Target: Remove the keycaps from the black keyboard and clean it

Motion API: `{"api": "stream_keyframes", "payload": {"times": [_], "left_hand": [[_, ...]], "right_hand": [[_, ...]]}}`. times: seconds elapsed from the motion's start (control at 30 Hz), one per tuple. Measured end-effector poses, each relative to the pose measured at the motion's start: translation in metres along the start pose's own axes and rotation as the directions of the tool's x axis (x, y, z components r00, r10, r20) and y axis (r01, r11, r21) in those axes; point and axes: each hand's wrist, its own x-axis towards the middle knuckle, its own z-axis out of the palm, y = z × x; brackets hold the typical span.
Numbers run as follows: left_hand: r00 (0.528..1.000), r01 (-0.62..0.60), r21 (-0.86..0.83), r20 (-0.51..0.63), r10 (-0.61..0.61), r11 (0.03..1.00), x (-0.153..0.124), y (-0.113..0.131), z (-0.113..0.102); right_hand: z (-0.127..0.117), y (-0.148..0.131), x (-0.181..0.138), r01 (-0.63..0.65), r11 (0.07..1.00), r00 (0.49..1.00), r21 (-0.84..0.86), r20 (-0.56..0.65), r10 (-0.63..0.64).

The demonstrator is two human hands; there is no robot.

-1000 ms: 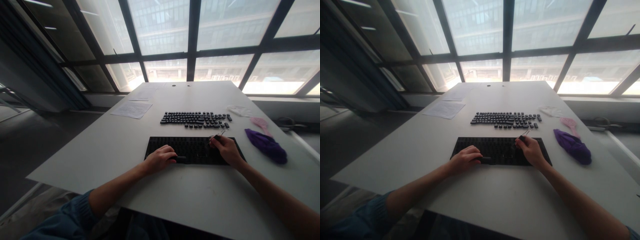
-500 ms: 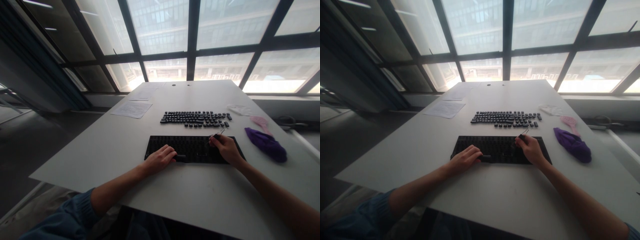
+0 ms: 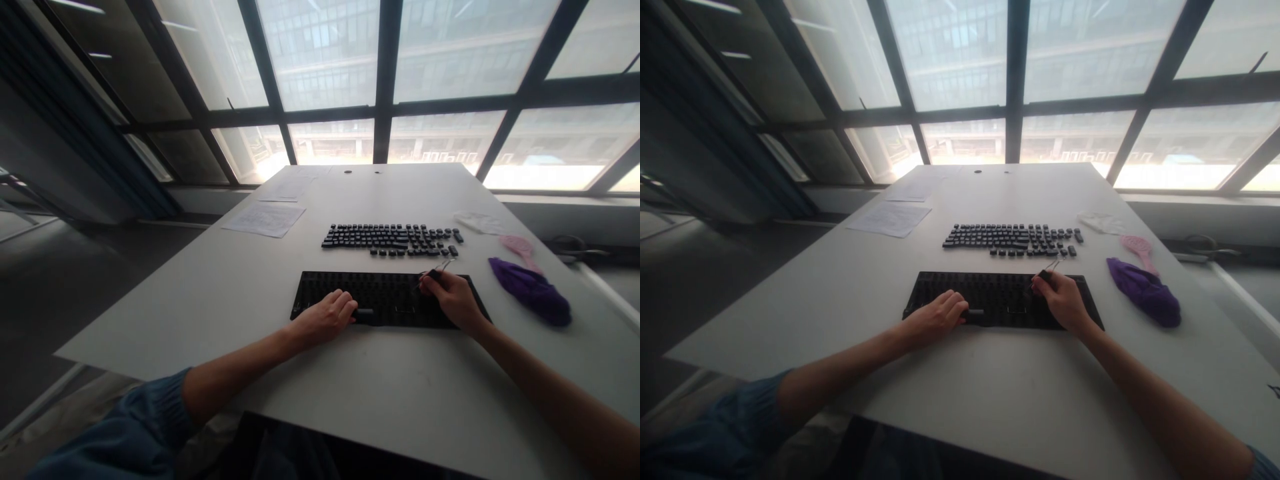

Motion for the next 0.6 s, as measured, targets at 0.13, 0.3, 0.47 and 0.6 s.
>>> {"api": "stream_keyframes", "payload": {"times": [0.13, 0.3, 0.47, 0.6], "left_hand": [[0.996, 0.085, -0.101, -0.024, -0.088, 0.991, -0.0029, -0.0005, 0.0038], [0.983, 0.179, -0.169, -0.014, -0.184, 0.969, -0.0049, 0.0000, 0.0039], [0.964, 0.252, -0.239, -0.019, -0.265, 0.938, -0.0043, -0.0004, 0.0015], [0.935, 0.324, -0.359, -0.019, -0.353, 0.876, -0.0035, -0.0022, 0.0029]], "right_hand": [[0.0004, -0.0030, -0.0010, -0.005, 1.000, 1.000, 0.001, -0.002, 0.005], [0.0006, -0.0022, -0.0007, -0.003, 1.000, 1.000, 0.005, -0.001, 0.003], [0.0010, 0.0005, -0.0006, 0.005, 1.000, 1.000, 0.021, 0.014, -0.005], [0.0019, -0.0010, -0.0016, 0.021, 1.000, 1.000, 0.008, 0.021, -0.021]]}}
